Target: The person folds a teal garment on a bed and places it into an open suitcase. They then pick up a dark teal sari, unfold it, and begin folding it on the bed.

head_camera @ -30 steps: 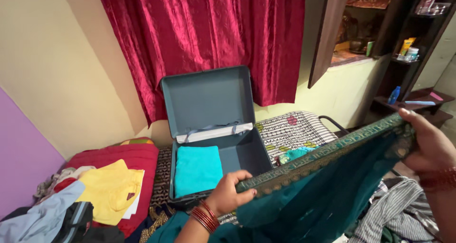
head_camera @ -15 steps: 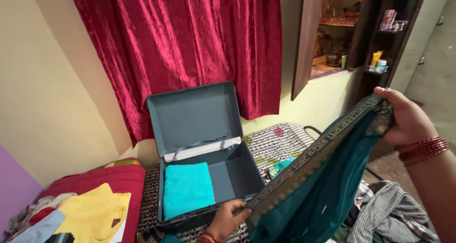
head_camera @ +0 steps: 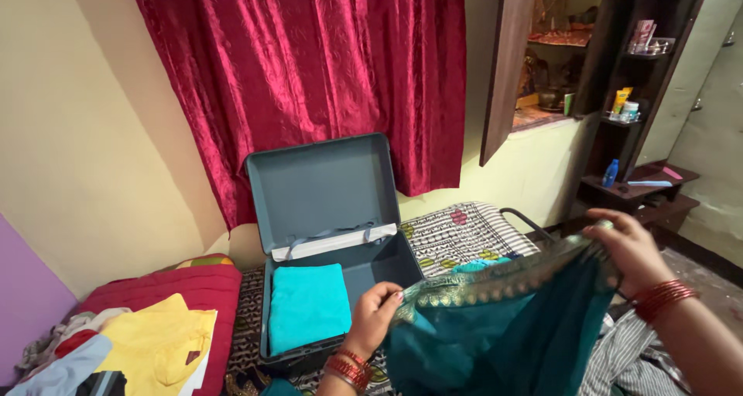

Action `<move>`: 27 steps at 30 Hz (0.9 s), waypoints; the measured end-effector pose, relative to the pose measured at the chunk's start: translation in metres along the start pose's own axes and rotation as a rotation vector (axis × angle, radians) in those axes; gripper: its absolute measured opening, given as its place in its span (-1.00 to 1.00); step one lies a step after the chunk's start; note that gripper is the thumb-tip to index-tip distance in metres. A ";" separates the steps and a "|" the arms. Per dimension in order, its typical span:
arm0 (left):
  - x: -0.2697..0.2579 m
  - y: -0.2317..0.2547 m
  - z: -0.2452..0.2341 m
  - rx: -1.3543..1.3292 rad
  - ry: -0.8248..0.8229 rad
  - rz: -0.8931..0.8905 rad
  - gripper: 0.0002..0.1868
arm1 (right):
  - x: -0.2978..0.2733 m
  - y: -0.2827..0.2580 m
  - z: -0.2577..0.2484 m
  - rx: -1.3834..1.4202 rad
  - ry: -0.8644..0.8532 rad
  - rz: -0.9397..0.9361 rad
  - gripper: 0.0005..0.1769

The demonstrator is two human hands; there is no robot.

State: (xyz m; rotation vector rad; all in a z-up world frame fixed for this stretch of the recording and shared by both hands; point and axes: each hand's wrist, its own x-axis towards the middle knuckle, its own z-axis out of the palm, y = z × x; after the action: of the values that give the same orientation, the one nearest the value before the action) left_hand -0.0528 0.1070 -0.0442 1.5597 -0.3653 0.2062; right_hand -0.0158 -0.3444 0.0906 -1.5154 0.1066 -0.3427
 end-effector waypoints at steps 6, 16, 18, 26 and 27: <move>0.018 0.030 0.038 0.004 -0.097 0.026 -0.81 | -0.056 0.003 0.050 -0.208 -0.298 0.223 -0.45; 0.013 0.076 0.082 0.251 -0.256 0.052 -0.75 | -0.115 0.037 0.107 -0.164 -0.689 0.287 -0.38; 0.012 0.085 0.085 0.303 -0.276 0.063 -0.75 | -0.114 0.049 0.114 -0.228 -0.676 0.280 -0.45; 0.001 0.090 0.087 0.420 0.018 0.369 -0.79 | -0.108 0.076 0.118 -0.035 -0.563 0.437 -0.70; -0.002 0.087 0.089 0.438 0.125 0.483 -0.77 | -0.107 0.078 0.119 0.012 -0.495 0.493 -0.72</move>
State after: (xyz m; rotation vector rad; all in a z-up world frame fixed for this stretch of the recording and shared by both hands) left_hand -0.0942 0.0196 0.0340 1.8543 -0.6254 0.7983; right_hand -0.0720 -0.1979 0.0052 -1.4664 0.0808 0.4240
